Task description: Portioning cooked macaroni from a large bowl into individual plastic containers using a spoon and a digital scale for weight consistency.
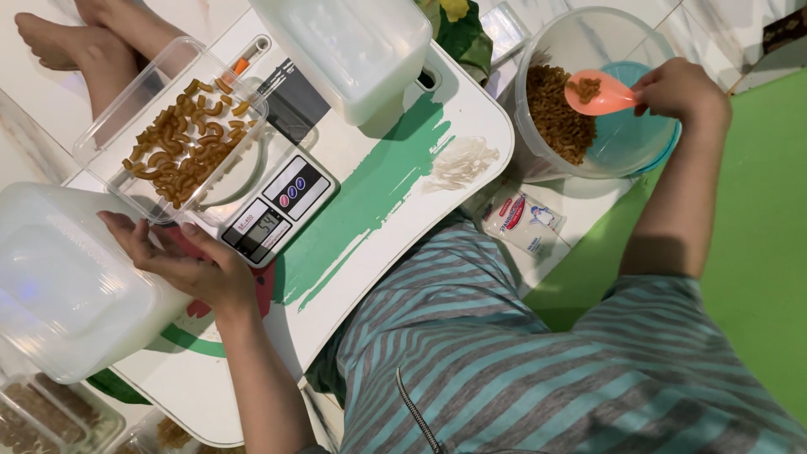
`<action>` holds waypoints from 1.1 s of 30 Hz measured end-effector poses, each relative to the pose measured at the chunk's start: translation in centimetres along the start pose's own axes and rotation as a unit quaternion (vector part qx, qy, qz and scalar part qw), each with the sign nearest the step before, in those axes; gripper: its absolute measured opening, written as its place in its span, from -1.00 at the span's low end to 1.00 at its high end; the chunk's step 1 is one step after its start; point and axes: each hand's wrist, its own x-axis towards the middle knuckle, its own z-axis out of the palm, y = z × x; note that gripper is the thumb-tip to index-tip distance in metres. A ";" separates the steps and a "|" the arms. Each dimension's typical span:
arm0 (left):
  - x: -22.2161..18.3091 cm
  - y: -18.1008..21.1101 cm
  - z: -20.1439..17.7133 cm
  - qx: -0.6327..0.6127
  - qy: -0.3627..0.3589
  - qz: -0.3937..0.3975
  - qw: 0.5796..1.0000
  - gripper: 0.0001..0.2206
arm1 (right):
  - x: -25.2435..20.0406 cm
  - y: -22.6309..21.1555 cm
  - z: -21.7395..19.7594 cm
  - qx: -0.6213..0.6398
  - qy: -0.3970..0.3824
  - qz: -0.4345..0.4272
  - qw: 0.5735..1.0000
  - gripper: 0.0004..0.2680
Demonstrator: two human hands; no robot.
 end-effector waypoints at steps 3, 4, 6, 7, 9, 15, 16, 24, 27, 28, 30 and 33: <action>0.0 0.1 0.1 0.007 0.001 0.000 1.000 -0.62 | -1.5 -0.9 -1.1 0.018 -0.010 -0.004 1.000 -0.84; 0.0 0.0 0.1 0.001 0.003 0.004 1.000 -0.61 | -2.1 -1.6 -1.7 0.025 -0.011 -0.024 0.999 -0.86; 0.0 -0.3 0.3 -0.002 0.010 0.006 1.000 -0.59 | -3.4 -3.3 -3.3 0.030 -0.013 -0.050 0.998 -0.86; -0.1 -0.6 0.4 -0.004 0.011 0.003 1.000 -0.57 | -4.1 -4.3 -4.2 0.016 -0.015 -0.059 0.998 -0.85; -0.1 -0.9 0.2 0.001 0.020 -0.004 1.000 -0.55 | -5.3 -7.5 -5.8 0.000 -0.020 -0.079 0.997 -0.83; -0.1 -0.4 0.1 -0.005 0.019 -0.003 1.000 -0.62 | -9.5 -16.8 -9.5 -0.121 0.041 -0.239 0.963 -0.86; 0.0 -0.2 0.1 -0.005 0.015 -0.003 1.000 -0.63 | -10.0 -18.7 -9.8 -0.106 0.036 -0.278 0.954 -0.84; -0.2 -0.9 0.7 -0.028 0.018 0.003 0.999 -0.50 | -13.9 -35.5 -6.2 -0.118 0.060 -0.531 0.837 -0.84; -0.3 -1.5 0.9 -0.057 0.029 0.016 0.998 -0.48 | -15.6 -40.3 -3.3 -0.123 0.074 -0.556 0.819 -0.80; -0.3 -1.6 0.9 -0.041 0.029 0.016 0.999 -0.50 | -16.3 -41.7 -2.1 -0.126 0.120 -0.569 0.804 -0.82; -0.2 -1.6 0.8 -0.020 0.032 0.014 0.999 -0.51 | -17.2 -43.8 0.4 -0.126 0.164 -0.586 0.784 -0.83; 0.1 -1.3 0.8 -0.052 0.031 0.010 0.998 -0.54 | -18.9 -45.2 2.8 -0.180 0.415 -0.633 0.628 -0.95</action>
